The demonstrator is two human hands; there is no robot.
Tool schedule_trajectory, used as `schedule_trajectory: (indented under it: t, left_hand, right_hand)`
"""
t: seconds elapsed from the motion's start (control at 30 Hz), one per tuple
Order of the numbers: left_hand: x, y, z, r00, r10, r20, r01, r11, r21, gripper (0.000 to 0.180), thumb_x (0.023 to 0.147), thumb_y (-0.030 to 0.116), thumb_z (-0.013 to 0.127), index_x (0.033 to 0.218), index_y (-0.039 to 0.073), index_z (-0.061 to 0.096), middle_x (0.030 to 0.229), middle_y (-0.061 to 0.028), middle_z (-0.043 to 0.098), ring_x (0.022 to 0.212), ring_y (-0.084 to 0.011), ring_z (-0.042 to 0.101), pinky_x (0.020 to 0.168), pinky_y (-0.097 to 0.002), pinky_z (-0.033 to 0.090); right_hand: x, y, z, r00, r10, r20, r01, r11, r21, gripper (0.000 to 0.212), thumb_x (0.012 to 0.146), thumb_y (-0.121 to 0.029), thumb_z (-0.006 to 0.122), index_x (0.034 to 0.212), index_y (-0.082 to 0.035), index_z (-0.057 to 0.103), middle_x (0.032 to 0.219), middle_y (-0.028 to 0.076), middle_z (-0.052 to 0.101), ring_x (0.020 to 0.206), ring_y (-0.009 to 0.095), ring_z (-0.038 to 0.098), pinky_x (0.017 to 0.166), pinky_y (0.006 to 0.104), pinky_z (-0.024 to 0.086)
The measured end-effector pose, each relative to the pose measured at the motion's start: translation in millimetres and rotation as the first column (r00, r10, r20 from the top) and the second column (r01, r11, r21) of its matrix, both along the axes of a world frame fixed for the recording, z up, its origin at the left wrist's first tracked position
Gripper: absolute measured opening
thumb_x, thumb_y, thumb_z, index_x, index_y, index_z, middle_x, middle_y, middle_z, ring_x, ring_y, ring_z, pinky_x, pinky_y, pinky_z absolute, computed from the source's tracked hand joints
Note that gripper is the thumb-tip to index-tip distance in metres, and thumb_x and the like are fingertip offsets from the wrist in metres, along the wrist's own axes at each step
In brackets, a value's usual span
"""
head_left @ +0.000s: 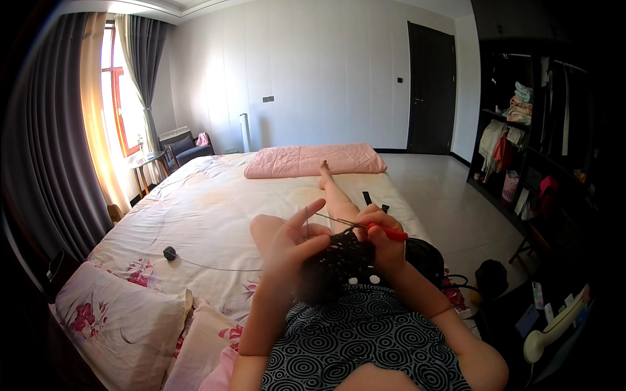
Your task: The person lies on a bed and crochets a dark fabric using a red crochet hook and a ball of yarn. They manipulate the yarn and hook to create stitches, occasionally pausing to adjust the fabric or the yarn ball.
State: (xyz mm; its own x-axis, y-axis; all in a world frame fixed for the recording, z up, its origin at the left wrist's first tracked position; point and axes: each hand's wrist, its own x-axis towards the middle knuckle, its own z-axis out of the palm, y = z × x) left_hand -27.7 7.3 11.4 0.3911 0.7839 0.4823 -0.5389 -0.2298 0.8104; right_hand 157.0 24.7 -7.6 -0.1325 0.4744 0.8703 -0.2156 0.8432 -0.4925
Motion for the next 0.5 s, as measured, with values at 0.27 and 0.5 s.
schedule_trajectory:
  t: [0.27,0.5]
  left_hand:
    - [-3,-3,5,0.995,-0.076,0.064,0.079,0.996,-0.044,0.056,0.074,-0.002,0.054,0.126,-0.006,0.032,0.082,-0.0088,0.057,0.072,-0.0126,0.056,0.067,-0.0208,0.044]
    - [-2,-4,5,0.997,-0.026,0.072,0.029,0.999,-0.036,0.055,0.075,-0.002,0.054,0.125,-0.006,0.033,0.082,-0.0088,0.057,0.073,-0.0122,0.055,0.066,-0.0206,0.044]
  right_hand:
    - [8,-1,9,0.989,0.054,0.139,-0.064,0.995,0.072,0.033,0.082,-0.031,0.056,0.083,0.002,0.060,0.079,0.009,0.052,0.069,0.014,0.048,0.063,0.0240,0.039]
    - [13,-5,19,0.967,-0.001,0.254,-0.029,0.993,0.117,0.028,0.080,-0.024,0.058,0.083,0.003,0.063,0.079,0.008,0.054,0.071,0.014,0.050,0.064,0.0243,0.039]
